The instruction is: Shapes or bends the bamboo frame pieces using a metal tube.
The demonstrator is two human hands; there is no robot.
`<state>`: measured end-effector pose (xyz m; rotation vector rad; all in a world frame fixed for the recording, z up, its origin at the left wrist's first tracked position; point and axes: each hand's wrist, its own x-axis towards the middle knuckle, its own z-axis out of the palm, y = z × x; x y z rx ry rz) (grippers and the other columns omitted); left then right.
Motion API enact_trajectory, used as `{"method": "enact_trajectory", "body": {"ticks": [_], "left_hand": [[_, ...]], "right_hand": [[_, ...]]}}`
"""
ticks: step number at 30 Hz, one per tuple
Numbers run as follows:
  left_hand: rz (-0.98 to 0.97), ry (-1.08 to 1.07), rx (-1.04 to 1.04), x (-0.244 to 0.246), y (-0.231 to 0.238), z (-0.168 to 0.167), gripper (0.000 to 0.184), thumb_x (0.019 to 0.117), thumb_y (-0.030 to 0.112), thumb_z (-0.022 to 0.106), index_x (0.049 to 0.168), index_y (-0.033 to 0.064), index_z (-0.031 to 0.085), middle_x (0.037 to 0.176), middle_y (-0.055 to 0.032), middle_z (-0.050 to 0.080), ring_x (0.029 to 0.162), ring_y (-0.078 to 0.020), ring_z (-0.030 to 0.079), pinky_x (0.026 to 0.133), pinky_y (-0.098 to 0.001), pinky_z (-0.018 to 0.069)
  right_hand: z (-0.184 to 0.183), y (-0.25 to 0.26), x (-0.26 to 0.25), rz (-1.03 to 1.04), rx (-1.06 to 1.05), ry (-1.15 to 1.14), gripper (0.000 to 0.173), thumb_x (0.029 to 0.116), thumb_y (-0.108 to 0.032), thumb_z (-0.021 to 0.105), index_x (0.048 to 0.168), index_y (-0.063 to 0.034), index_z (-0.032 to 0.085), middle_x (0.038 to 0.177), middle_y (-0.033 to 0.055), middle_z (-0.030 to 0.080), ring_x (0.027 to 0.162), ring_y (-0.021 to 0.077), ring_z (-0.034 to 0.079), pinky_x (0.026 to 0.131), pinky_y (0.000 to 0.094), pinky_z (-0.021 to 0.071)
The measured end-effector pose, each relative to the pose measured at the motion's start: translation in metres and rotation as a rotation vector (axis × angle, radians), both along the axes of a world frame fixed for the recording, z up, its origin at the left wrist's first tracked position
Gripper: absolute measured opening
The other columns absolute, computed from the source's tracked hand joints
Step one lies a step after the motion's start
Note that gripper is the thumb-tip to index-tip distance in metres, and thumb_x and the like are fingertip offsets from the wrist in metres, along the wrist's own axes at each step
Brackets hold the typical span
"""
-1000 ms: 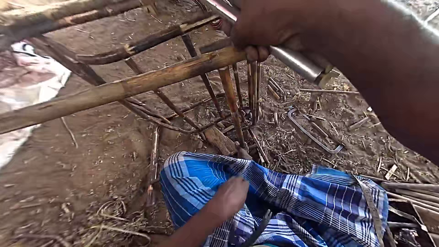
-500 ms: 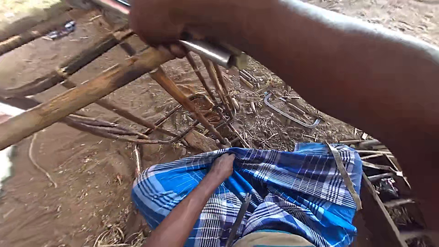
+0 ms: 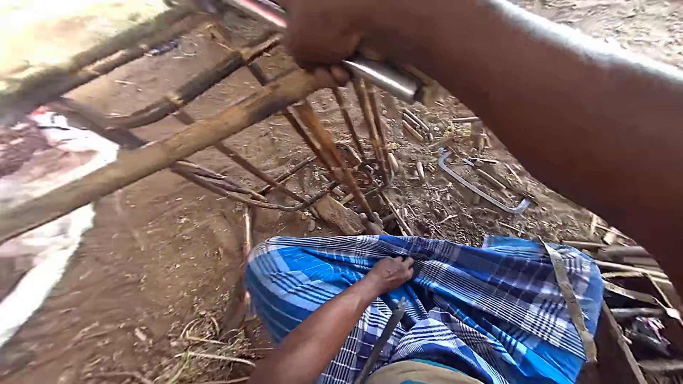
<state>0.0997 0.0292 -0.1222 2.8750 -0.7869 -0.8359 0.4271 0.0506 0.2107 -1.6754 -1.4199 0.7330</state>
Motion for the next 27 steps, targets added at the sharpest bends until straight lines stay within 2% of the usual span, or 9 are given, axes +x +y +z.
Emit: {"method": "enact_trajectory", "body": {"ticks": [4, 9, 12, 16, 20, 22, 23, 25, 27], "left_hand": [[0.248, 0.058, -0.082, 0.004, -0.004, 0.031, 0.024, 0.101, 0.004, 0.054, 0.12, 0.0008, 0.068, 0.132, -0.0177, 0.064, 0.122, -0.0399, 0.061, 0.09, -0.0585, 0.0566], [0.808, -0.165, -0.459, -0.005, 0.037, 0.139, 0.037, 0.1019, 0.021, 0.06, 0.136, 0.0062, 0.057, 0.116, -0.0142, 0.07, 0.105, -0.028, 0.071, 0.095, -0.0486, 0.0579], [0.869, -0.635, -0.714, -0.018, 0.068, 0.196, 0.018, 0.0984, 0.01, 0.062, 0.114, 0.0061, 0.071, 0.103, -0.0063, 0.073, 0.09, -0.0158, 0.072, 0.083, -0.037, 0.0624], [0.863, -0.737, -0.873, -0.025, 0.116, 0.282, 0.028, 0.0958, 0.023, 0.069, 0.123, 0.0163, 0.071, 0.102, 0.0025, 0.075, 0.084, -0.0112, 0.072, 0.073, -0.032, 0.0641], [0.685, -1.016, -0.745, -0.006, 0.136, 0.342, 0.026, 0.0963, 0.024, 0.069, 0.122, 0.0209, 0.075, 0.106, 0.0072, 0.074, 0.084, -0.0053, 0.07, 0.072, -0.0264, 0.0623], [0.63, -1.171, -0.734, 0.016, 0.143, 0.358, 0.017, 0.0989, 0.022, 0.066, 0.111, 0.0176, 0.077, 0.106, 0.0041, 0.07, 0.085, -0.0043, 0.067, 0.073, -0.0243, 0.0598], [0.615, -1.178, -0.774, 0.028, 0.146, 0.362, 0.017, 0.0995, 0.024, 0.065, 0.109, 0.0158, 0.077, 0.109, 0.0015, 0.065, 0.091, -0.0056, 0.064, 0.078, -0.0238, 0.058], [0.641, -1.176, -0.844, 0.049, 0.148, 0.362, 0.015, 0.0988, 0.023, 0.068, 0.106, 0.0142, 0.078, 0.107, 0.0017, 0.07, 0.094, -0.0051, 0.067, 0.083, -0.025, 0.0588], [0.712, -1.148, -0.837, 0.064, 0.146, 0.353, 0.015, 0.1004, 0.024, 0.067, 0.105, 0.0167, 0.079, 0.101, 0.0052, 0.077, 0.09, -0.0025, 0.071, 0.082, -0.0278, 0.0605]], "right_hand": [[0.07, -0.045, -0.146, -0.462, -0.254, -0.23, 0.013, 0.1024, -0.017, 0.058, 0.094, -0.0069, 0.057, 0.062, 0.0004, 0.054, 0.044, 0.0064, 0.049, 0.043, 0.0201, 0.0437], [0.068, -0.042, -0.136, -0.426, -0.284, -0.294, 0.02, 0.0969, -0.018, 0.063, 0.111, -0.0055, 0.057, 0.067, 0.0068, 0.06, 0.049, 0.0167, 0.057, 0.048, 0.035, 0.0516], [0.067, -0.049, -0.141, -0.373, -0.107, -0.234, 0.023, 0.0969, -0.014, 0.06, 0.113, 0.0027, 0.055, 0.069, 0.0141, 0.063, 0.049, 0.019, 0.061, 0.046, 0.0337, 0.0512], [0.121, -0.082, -0.257, -0.635, -0.231, 0.131, 0.029, 0.107, -0.005, 0.046, 0.134, 0.0029, 0.056, 0.12, 0.0152, 0.064, 0.105, 0.0158, 0.062, 0.094, 0.0242, 0.0471], [0.063, -0.058, -0.141, -0.238, -0.052, -0.148, 0.023, 0.0986, -0.009, 0.059, 0.116, 0.0037, 0.053, 0.074, 0.017, 0.062, 0.052, 0.0175, 0.061, 0.047, 0.0297, 0.0515], [0.083, -0.05, -0.158, -0.417, -0.328, -0.284, 0.027, 0.1027, -0.01, 0.054, 0.128, 0.0012, 0.053, 0.088, 0.0213, 0.066, 0.066, 0.0264, 0.066, 0.062, 0.0366, 0.0571], [0.106, -0.042, -0.183, -0.563, -0.577, -0.189, 0.034, 0.1095, -0.012, 0.047, 0.143, -0.0071, 0.048, 0.114, 0.0201, 0.064, 0.095, 0.0292, 0.064, 0.091, 0.0393, 0.0518], [0.069, -0.044, -0.141, -0.393, -0.266, -0.232, 0.018, 0.1001, -0.011, 0.059, 0.114, 0.001, 0.057, 0.072, 0.0148, 0.064, 0.051, 0.0193, 0.061, 0.049, 0.0316, 0.0524], [0.062, -0.039, -0.125, -0.364, -0.28, -0.151, 0.017, 0.0989, -0.013, 0.061, 0.111, -0.0026, 0.057, 0.068, 0.0107, 0.064, 0.048, 0.0169, 0.059, 0.047, 0.032, 0.0516]]}}
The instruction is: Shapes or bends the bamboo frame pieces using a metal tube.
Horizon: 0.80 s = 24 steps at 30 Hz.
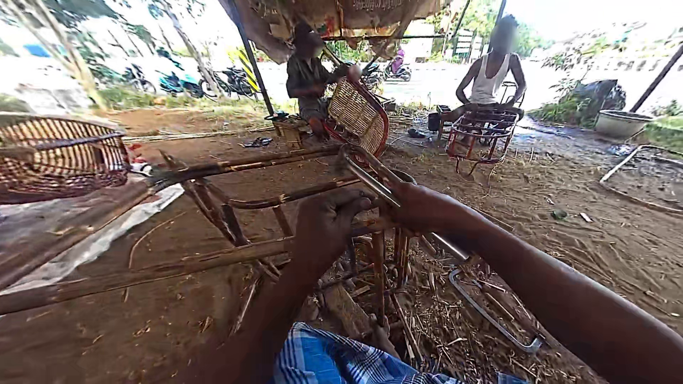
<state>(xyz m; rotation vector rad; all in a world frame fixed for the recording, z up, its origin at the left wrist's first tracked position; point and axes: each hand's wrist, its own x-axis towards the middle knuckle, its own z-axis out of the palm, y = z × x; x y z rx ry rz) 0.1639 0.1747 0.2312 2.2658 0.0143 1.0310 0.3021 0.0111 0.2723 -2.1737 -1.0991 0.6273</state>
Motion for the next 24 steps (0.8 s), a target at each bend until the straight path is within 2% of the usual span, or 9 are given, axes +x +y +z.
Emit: {"method": "enact_trajectory", "body": {"ticks": [4, 7, 11, 13, 15, 17, 20, 22, 24], "left_hand": [[0.112, 0.139, 0.08, 0.009, -0.01, -0.014, 0.022, 0.1048, 0.031, 0.059, 0.111, 0.0197, 0.078, 0.094, 0.0034, 0.077, 0.084, -0.0097, 0.073, 0.079, -0.0437, 0.0599], [0.174, 0.138, 0.134, 0.01, -0.012, -0.019, 0.023, 0.1056, 0.032, 0.058, 0.108, 0.0182, 0.076, 0.088, 0.0011, 0.075, 0.078, -0.0144, 0.071, 0.071, -0.0472, 0.0573], [0.2, 0.075, 0.209, 0.013, -0.012, -0.022, 0.022, 0.1057, 0.027, 0.057, 0.107, 0.0156, 0.075, 0.091, -0.0024, 0.075, 0.08, -0.0198, 0.071, 0.07, -0.0512, 0.0559], [0.192, 0.047, 0.221, 0.014, -0.013, -0.024, 0.02, 0.1055, 0.028, 0.058, 0.107, 0.0156, 0.074, 0.092, -0.0034, 0.075, 0.08, -0.0218, 0.072, 0.069, -0.0523, 0.0561], [0.192, 0.023, 0.259, 0.015, -0.014, -0.023, 0.022, 0.1052, 0.028, 0.058, 0.106, 0.0138, 0.075, 0.096, -0.0052, 0.075, 0.083, -0.0245, 0.073, 0.068, -0.0529, 0.0564], [0.183, 0.013, 0.301, 0.014, -0.013, -0.025, 0.023, 0.104, 0.03, 0.06, 0.107, 0.015, 0.077, 0.101, -0.0046, 0.076, 0.087, -0.0234, 0.073, 0.071, -0.0504, 0.0575], [0.153, 0.009, 0.292, 0.014, -0.01, -0.023, 0.021, 0.1028, 0.028, 0.062, 0.109, 0.0166, 0.079, 0.103, -0.0048, 0.076, 0.089, -0.023, 0.074, 0.073, -0.0502, 0.0589], [0.157, 0.017, 0.293, 0.013, -0.01, -0.023, 0.021, 0.1026, 0.027, 0.062, 0.108, 0.0167, 0.08, 0.103, -0.0051, 0.077, 0.088, -0.0237, 0.074, 0.072, -0.0512, 0.0587], [0.165, 0.038, 0.294, 0.013, -0.012, -0.024, 0.021, 0.1031, 0.028, 0.062, 0.107, 0.0177, 0.079, 0.102, -0.0039, 0.077, 0.086, -0.0228, 0.074, 0.07, -0.0513, 0.0572]], "right_hand": [[0.002, 0.001, -0.003, -0.053, -0.038, -0.021, 0.016, 0.0997, -0.015, 0.06, 0.111, -0.0036, 0.056, 0.067, 0.0101, 0.062, 0.048, 0.0167, 0.058, 0.047, 0.0313, 0.0506], [0.0, 0.002, -0.004, -0.048, -0.034, -0.004, 0.016, 0.0981, -0.014, 0.061, 0.109, -0.0032, 0.056, 0.065, 0.0105, 0.062, 0.045, 0.0166, 0.057, 0.045, 0.0308, 0.0488], [0.004, -0.006, -0.01, -0.125, 0.099, -0.083, 0.016, 0.0983, -0.02, 0.061, 0.102, -0.0047, 0.061, 0.073, 0.0099, 0.065, 0.053, 0.0197, 0.062, 0.05, 0.038, 0.0537], [0.016, -0.027, -0.024, -0.145, 0.288, -0.119, 0.02, 0.1037, -0.023, 0.058, 0.116, -0.0079, 0.06, 0.079, 0.009, 0.065, 0.056, 0.0195, 0.061, 0.05, 0.0367, 0.0533], [0.027, -0.062, -0.05, -0.115, 0.448, -0.157, 0.035, 0.1101, -0.031, 0.048, 0.142, -0.0184, 0.047, 0.075, 0.0059, 0.059, 0.048, 0.0178, 0.056, 0.04, 0.0341, 0.0513], [0.022, -0.104, -0.079, -0.119, 0.542, -0.097, 0.045, 0.1116, -0.04, 0.036, 0.156, -0.0307, 0.037, 0.07, 0.0024, 0.049, 0.04, 0.0142, 0.043, 0.03, 0.0296, 0.0407], [0.001, -0.156, -0.113, -0.178, 0.565, 0.114, 0.041, 0.1098, -0.048, 0.039, 0.139, -0.0242, 0.055, 0.064, -0.0017, 0.045, 0.04, 0.0061, 0.038, 0.033, 0.0222, 0.0357], [-0.004, -0.174, -0.128, -0.186, 0.531, 0.204, 0.037, 0.1111, -0.038, 0.041, 0.131, -0.0128, 0.059, 0.069, -0.0015, 0.05, 0.045, 0.0062, 0.042, 0.037, 0.0224, 0.0379], [-0.013, -0.176, -0.135, -0.192, 0.486, 0.164, 0.04, 0.1117, -0.04, 0.039, 0.128, -0.0101, 0.06, 0.069, -0.002, 0.049, 0.046, 0.0074, 0.042, 0.038, 0.0245, 0.0389]]}}
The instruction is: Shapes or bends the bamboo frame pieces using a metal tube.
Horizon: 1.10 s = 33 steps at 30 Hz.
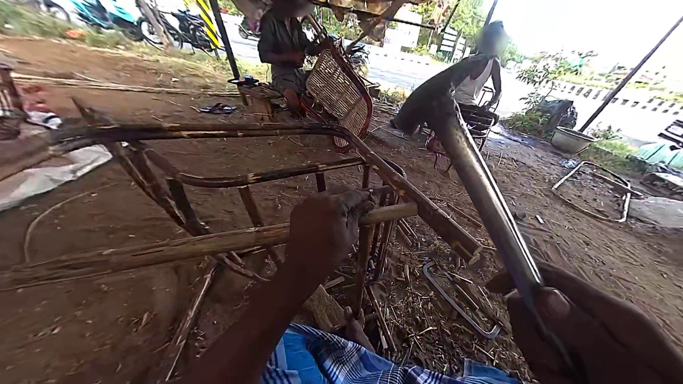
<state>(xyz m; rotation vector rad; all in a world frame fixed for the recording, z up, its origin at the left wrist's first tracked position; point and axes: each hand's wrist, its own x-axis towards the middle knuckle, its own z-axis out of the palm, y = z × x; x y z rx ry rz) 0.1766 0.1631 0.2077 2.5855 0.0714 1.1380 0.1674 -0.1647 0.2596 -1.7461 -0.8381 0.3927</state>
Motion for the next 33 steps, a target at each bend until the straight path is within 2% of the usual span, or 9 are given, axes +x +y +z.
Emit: {"method": "enact_trajectory", "body": {"ticks": [5, 11, 14, 17, 19, 23, 25, 28, 33], "left_hand": [[-0.006, 0.013, -0.019, -0.002, 0.0, 0.001, 0.019, 0.1028, 0.028, 0.063, 0.105, 0.0178, 0.079, 0.098, -0.0035, 0.076, 0.084, -0.0243, 0.072, 0.069, -0.0537, 0.0552], [0.017, 0.013, -0.033, -0.005, 0.002, -0.002, 0.022, 0.103, 0.032, 0.062, 0.107, 0.0206, 0.08, 0.102, -0.0006, 0.077, 0.089, -0.0186, 0.073, 0.075, -0.0487, 0.0581], [0.012, 0.036, -0.008, -0.006, 0.0, 0.0, 0.019, 0.1022, 0.03, 0.064, 0.108, 0.0199, 0.079, 0.102, -0.0017, 0.076, 0.087, -0.0216, 0.073, 0.072, -0.051, 0.0574], [0.003, 0.03, 0.014, -0.005, 0.004, 0.002, 0.021, 0.1022, 0.031, 0.063, 0.107, 0.0189, 0.08, 0.104, -0.0019, 0.076, 0.088, -0.0225, 0.073, 0.071, -0.0517, 0.0575], [-0.021, 0.045, 0.022, -0.004, 0.006, 0.001, 0.022, 0.1031, 0.031, 0.062, 0.109, 0.0189, 0.079, 0.106, -0.0022, 0.076, 0.088, -0.0225, 0.073, 0.071, -0.0516, 0.0571], [-0.042, 0.142, 0.03, -0.01, 0.006, 0.009, 0.026, 0.1011, 0.023, 0.065, 0.126, 0.0148, 0.07, 0.107, -0.0046, 0.075, 0.088, -0.0243, 0.073, 0.075, -0.0557, 0.0579], [-0.042, 0.227, 0.03, -0.016, 0.005, 0.013, 0.041, 0.0956, 0.025, 0.074, 0.134, 0.0152, 0.061, 0.106, -0.0002, 0.076, 0.09, -0.0204, 0.073, 0.077, -0.0544, 0.0594], [-0.009, 0.353, 0.093, -0.019, 0.004, 0.021, 0.063, 0.0863, 0.028, 0.085, 0.141, 0.0131, 0.057, 0.106, -0.0052, 0.075, 0.091, -0.0273, 0.073, 0.078, -0.0593, 0.0578], [0.046, 0.414, 0.049, -0.017, 0.006, 0.02, 0.054, 0.0873, 0.031, 0.083, 0.135, 0.0151, 0.063, 0.094, -0.0066, 0.074, 0.082, -0.0288, 0.071, 0.072, -0.0583, 0.0566]], "right_hand": [[-0.014, 0.014, 0.023, -0.023, -0.307, 0.028, 0.04, 0.1068, -0.053, 0.041, 0.112, -0.0195, 0.062, 0.06, 0.0009, 0.044, 0.04, 0.0139, 0.041, 0.035, 0.0303, 0.0389], [0.002, 0.018, 0.007, -0.129, -0.205, -0.297, 0.041, 0.1092, -0.054, 0.035, 0.108, -0.0173, 0.055, 0.061, -0.0019, 0.043, 0.043, 0.011, 0.042, 0.036, 0.0315, 0.0389], [-0.003, 0.017, 0.026, -0.089, -0.45, -0.016, 0.045, 0.1045, -0.061, 0.039, 0.1, -0.0206, 0.058, 0.058, 0.0008, 0.042, 0.04, 0.0152, 0.041, 0.037, 0.0333, 0.0389], [0.019, 0.021, 0.024, -0.095, -0.307, 0.04, 0.042, 0.1053, -0.056, 0.042, 0.096, -0.0192, 0.059, 0.058, 0.0001, 0.04, 0.038, 0.0122, 0.035, 0.034, 0.0286, 0.0331], [0.037, 0.032, 0.023, -0.039, -0.203, 0.027, 0.039, 0.1075, -0.051, 0.043, 0.097, -0.0167, 0.058, 0.059, 0.003, 0.045, 0.037, 0.011, 0.038, 0.032, 0.0254, 0.0356], [0.059, 0.098, 0.072, 0.119, -0.252, -0.117, 0.012, 0.1013, -0.013, 0.063, 0.108, -0.0041, 0.064, 0.071, 0.0084, 0.065, 0.049, 0.0133, 0.057, 0.044, 0.0262, 0.0489], [0.048, 0.141, 0.11, 0.141, -0.374, -0.301, 0.012, 0.0954, -0.013, 0.067, 0.104, -0.0054, 0.065, 0.076, 0.0067, 0.065, 0.058, 0.0152, 0.059, 0.051, 0.0332, 0.0493], [0.032, 0.18, 0.142, 0.19, -0.543, -0.422, 0.014, 0.0929, -0.017, 0.069, 0.094, -0.0053, 0.062, 0.076, 0.0079, 0.06, 0.064, 0.0191, 0.058, 0.058, 0.0423, 0.0487], [0.029, 0.196, 0.135, 0.248, -0.685, -0.427, 0.022, 0.0911, -0.021, 0.074, 0.098, -0.0049, 0.06, 0.077, 0.0078, 0.058, 0.065, 0.019, 0.056, 0.06, 0.042, 0.0477]]}}
